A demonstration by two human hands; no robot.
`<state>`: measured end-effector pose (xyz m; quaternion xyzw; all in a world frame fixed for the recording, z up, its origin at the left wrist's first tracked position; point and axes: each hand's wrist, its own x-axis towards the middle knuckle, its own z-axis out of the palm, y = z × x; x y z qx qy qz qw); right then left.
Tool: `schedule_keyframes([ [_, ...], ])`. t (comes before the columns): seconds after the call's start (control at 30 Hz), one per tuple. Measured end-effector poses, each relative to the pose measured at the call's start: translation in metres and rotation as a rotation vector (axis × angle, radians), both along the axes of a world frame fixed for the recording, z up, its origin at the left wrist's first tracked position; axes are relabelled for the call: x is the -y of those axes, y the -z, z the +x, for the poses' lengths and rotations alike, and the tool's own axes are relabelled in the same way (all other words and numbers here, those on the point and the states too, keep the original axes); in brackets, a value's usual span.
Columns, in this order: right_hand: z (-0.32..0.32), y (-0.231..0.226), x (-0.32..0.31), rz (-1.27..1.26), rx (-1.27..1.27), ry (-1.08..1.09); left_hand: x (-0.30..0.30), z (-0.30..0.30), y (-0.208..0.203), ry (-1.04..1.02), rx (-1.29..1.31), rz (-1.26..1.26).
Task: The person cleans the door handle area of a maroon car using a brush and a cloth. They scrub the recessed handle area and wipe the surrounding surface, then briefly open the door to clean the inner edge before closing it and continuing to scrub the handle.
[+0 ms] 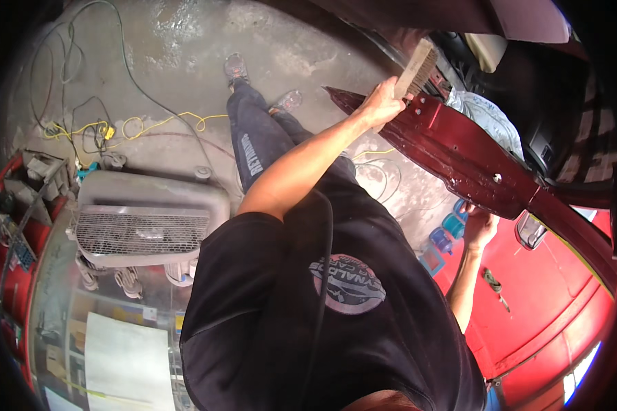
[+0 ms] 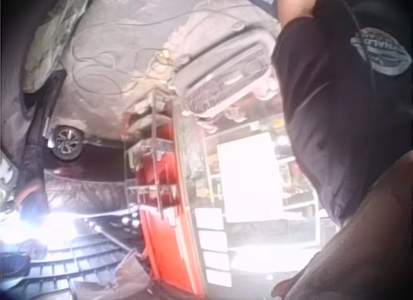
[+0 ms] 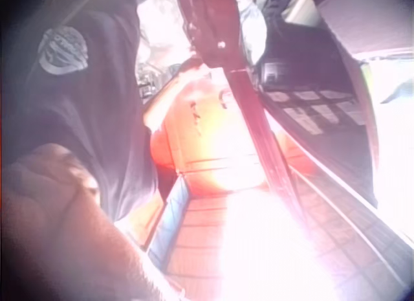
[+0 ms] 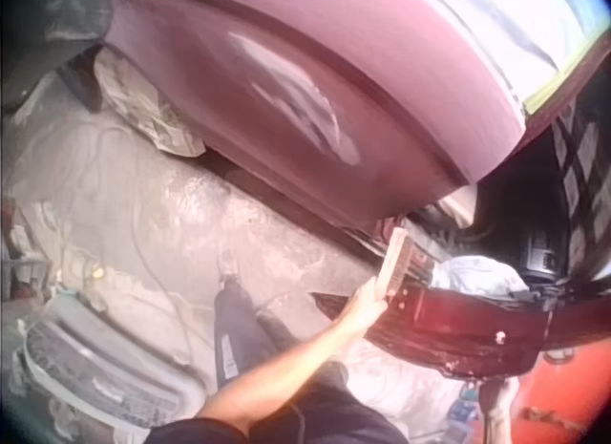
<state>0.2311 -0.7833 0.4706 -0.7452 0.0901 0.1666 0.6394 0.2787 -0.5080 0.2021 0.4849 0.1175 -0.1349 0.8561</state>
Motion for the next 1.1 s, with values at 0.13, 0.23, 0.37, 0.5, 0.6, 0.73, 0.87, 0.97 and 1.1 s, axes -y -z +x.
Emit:
schedule_keyframes([
  [0.13, 0.0, 0.001, 0.007, 0.004, -0.009, -0.019, -0.007, 0.006, -0.02, 0.035, 0.007, 0.384],
  [0.23, -0.002, 0.001, 0.002, -0.057, 0.012, 0.06, -0.016, 0.019, -0.012, 0.103, 0.053, 0.244],
  [0.37, -0.004, 0.001, 0.035, -0.074, -0.013, 0.035, -0.019, 0.027, -0.006, 0.169, 0.14, 0.308],
  [0.5, -0.002, 0.005, 0.04, 0.005, -0.007, 0.04, -0.01, 0.031, 0.004, 0.128, 0.054, 0.222],
  [0.6, -0.002, 0.005, 0.03, 0.038, 0.016, 0.086, -0.009, 0.04, 0.016, 0.19, 0.015, 0.189],
  [0.73, -0.001, 0.008, 0.017, 0.063, 0.032, 0.15, -0.011, 0.046, 0.009, 0.266, -0.009, 0.274],
  [0.87, 0.001, 0.005, 0.016, 0.021, 0.077, 0.228, -0.015, 0.04, 0.006, 0.237, -0.006, 0.213],
  [0.97, 0.003, 0.003, 0.025, 0.073, 0.019, 0.316, -0.011, 0.03, 0.008, 0.24, -0.017, 0.156],
  [1.1, 0.005, -0.008, 0.048, -0.607, 0.103, -0.056, -0.017, 0.032, 0.016, 0.222, -0.049, -0.055],
])
